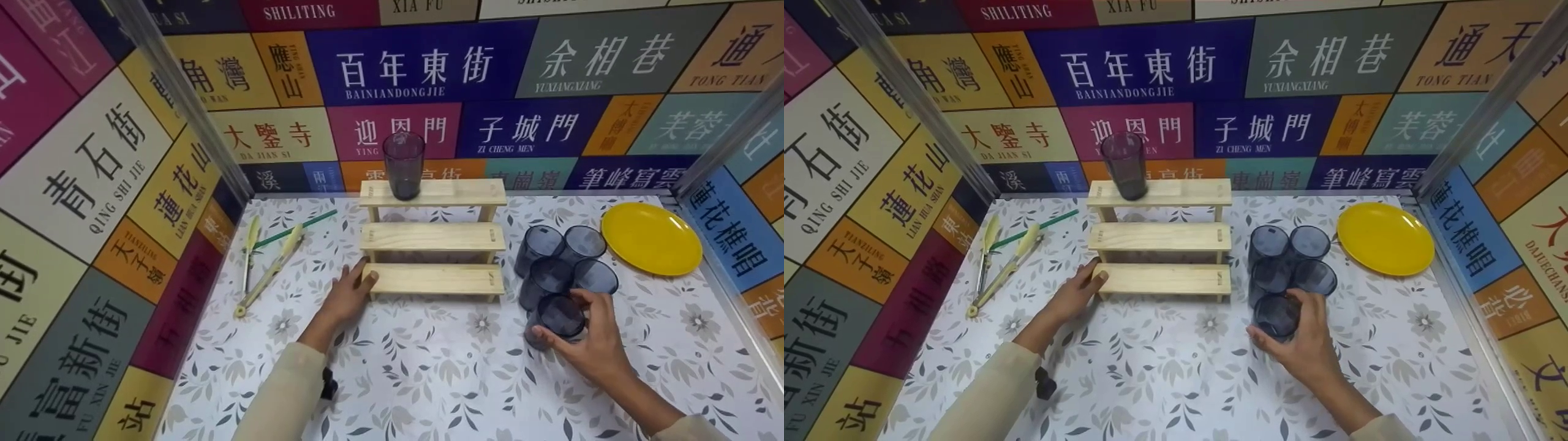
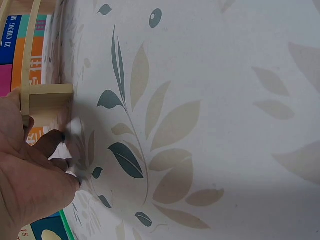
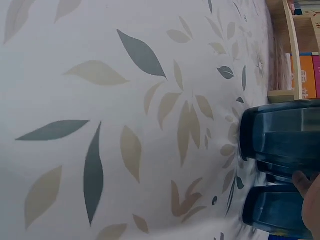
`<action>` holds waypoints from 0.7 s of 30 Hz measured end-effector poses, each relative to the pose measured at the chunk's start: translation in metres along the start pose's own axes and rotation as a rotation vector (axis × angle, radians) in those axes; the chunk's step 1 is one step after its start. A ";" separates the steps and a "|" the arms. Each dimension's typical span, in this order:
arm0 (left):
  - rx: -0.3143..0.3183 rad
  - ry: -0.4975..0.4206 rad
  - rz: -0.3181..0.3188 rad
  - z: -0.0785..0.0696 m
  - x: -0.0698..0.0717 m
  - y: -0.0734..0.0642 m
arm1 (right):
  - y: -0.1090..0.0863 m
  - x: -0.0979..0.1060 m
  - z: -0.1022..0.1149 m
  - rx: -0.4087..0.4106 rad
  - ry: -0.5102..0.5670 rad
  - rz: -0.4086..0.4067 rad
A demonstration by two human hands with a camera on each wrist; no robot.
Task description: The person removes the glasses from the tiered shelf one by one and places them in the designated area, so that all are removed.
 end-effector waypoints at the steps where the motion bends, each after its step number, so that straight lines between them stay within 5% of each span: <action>1: 0.003 0.001 0.000 0.000 0.000 0.000 | 0.001 0.001 0.001 0.005 0.003 0.003; 10: 0.022 -0.010 -0.004 0.000 0.000 -0.001 | 0.022 0.016 0.010 0.083 0.001 0.009; 21: 0.000 0.005 -0.005 -0.001 0.000 0.000 | 0.070 0.023 0.028 0.201 -0.012 -0.026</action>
Point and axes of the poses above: each hand's wrist, its own y-axis towards the middle knuckle, its own x-axis out of the back of the hand, z = x × y, the point moved 3 cm from there along y, towards the middle knuckle, and after that the axes turned 9 degrees about -z, right-handed, at the moved point
